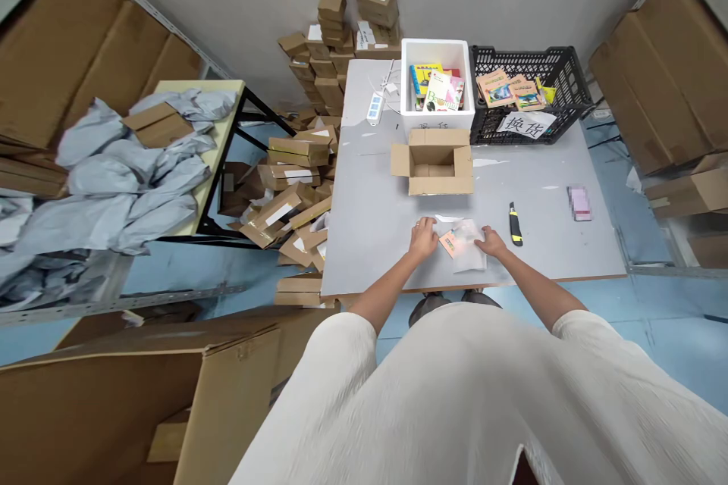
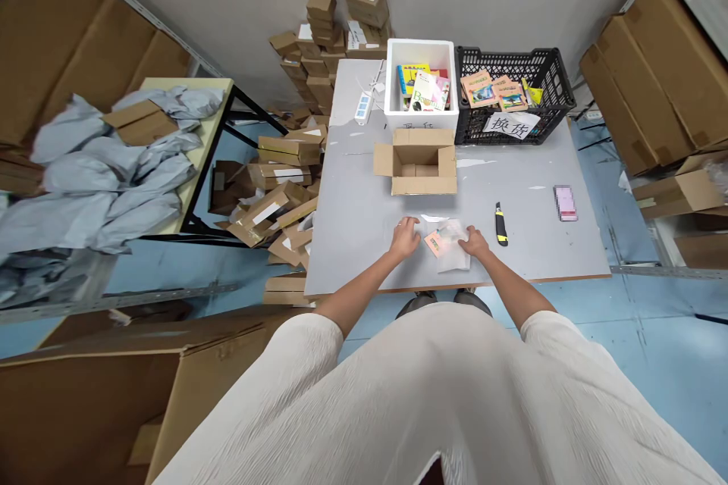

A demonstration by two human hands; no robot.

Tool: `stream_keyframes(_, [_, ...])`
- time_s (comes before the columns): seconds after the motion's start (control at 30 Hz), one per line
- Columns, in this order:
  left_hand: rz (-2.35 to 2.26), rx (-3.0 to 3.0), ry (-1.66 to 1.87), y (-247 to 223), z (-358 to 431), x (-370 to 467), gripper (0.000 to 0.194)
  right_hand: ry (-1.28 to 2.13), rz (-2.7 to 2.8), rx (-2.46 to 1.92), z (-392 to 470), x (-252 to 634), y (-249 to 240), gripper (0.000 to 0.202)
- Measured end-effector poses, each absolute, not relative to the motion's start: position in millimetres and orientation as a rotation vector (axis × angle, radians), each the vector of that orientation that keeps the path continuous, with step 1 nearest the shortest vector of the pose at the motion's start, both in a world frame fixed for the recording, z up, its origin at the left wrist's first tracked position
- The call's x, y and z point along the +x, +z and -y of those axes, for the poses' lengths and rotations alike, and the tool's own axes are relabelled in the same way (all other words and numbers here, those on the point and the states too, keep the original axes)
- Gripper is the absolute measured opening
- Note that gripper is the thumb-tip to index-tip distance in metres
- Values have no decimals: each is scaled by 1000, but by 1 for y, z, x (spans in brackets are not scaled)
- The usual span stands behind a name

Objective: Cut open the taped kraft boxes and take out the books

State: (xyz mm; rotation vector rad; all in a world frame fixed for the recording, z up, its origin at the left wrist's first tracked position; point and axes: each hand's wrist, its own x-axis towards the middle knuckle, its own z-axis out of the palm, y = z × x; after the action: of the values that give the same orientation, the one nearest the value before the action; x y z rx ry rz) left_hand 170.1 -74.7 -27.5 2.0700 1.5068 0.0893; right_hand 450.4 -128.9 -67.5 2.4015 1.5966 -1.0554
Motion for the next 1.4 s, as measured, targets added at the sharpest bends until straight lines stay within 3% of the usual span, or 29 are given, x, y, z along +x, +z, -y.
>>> stream_keyframes(0.27, [-1264, 2070, -216, -65, 111, 215, 42, -1003, -1618, 2331, 152, 427, -90, 83])
stream_keyframes(0.6, [-1302, 2157, -289, -77, 126, 220, 50, -991, -1696, 2407, 147, 429, -96, 65])
stream_keyframes(0.8, [-1325, 2100, -361, -64, 118, 224, 55, -876, -1775, 2460, 124, 458, -71, 52])
stream_keyframes(1.07, [-1271, 2324, 344, -3, 77, 235, 39, -588, -2162, 2393, 93, 475, -5, 35])
stream_keyframes(1.13, [-1221, 2340, 429, 8, 63, 239, 36, -701, -2240, 2420, 82, 470, 7, 29])
stream_keyframes(1.23, [-1195, 2238, 470, 18, 43, 242, 33, -1250, -2265, 2528, 65, 456, 18, 20])
stream_keyframes(1.33, [-1206, 2079, 562, 24, 25, 237, 22, -1877, -2203, 2563, 49, 441, 25, 32])
stream_keyframes(1.4, [-1271, 1976, 668, 29, 9, 230, 20, -2046, -2201, 2609, 40, 433, 29, 45])
